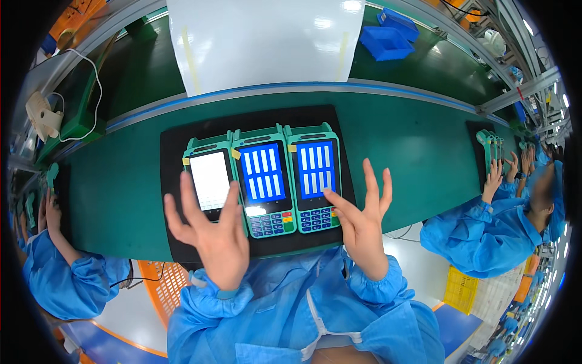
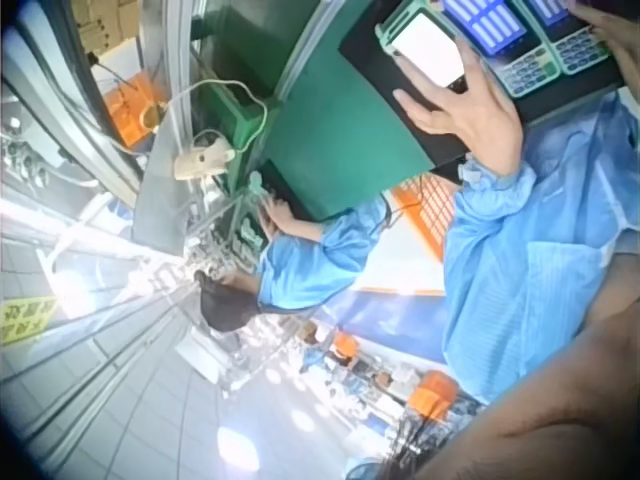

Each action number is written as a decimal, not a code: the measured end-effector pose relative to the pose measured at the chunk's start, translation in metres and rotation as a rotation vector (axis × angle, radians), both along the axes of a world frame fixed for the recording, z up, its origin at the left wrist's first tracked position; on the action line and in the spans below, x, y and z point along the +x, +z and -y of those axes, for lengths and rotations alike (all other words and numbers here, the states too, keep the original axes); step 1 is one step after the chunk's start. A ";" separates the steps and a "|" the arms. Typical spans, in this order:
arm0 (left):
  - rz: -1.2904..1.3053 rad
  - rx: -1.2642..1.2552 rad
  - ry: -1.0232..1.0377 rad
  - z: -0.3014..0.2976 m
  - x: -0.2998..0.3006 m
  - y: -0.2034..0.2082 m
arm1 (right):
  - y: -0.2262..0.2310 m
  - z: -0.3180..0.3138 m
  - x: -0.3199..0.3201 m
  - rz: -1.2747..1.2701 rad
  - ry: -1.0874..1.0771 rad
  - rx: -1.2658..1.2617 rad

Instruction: The person receives handheld electronic devices on a workbench, tests their touchscreens by tapping buttons and swiping along vertical columns across the displays by hand, and slides the tested devices down the assembly line.

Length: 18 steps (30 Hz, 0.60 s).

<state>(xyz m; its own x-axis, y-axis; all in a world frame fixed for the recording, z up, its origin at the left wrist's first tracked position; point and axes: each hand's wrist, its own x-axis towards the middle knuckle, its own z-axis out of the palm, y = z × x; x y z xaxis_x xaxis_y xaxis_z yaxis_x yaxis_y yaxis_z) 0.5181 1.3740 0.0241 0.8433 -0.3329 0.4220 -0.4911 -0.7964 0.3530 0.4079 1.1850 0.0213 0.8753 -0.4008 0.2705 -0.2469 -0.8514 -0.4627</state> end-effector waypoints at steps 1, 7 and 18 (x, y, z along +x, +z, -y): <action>0.016 0.017 0.042 -0.005 0.000 0.001 | 0.002 -0.002 -0.002 -0.004 0.001 -0.001; 0.016 0.149 0.358 -0.070 0.039 -0.037 | 0.005 0.005 0.014 0.096 -0.031 0.008; -0.285 -0.292 -0.044 -0.038 0.035 -0.050 | 0.013 0.013 0.026 0.146 -0.072 -0.047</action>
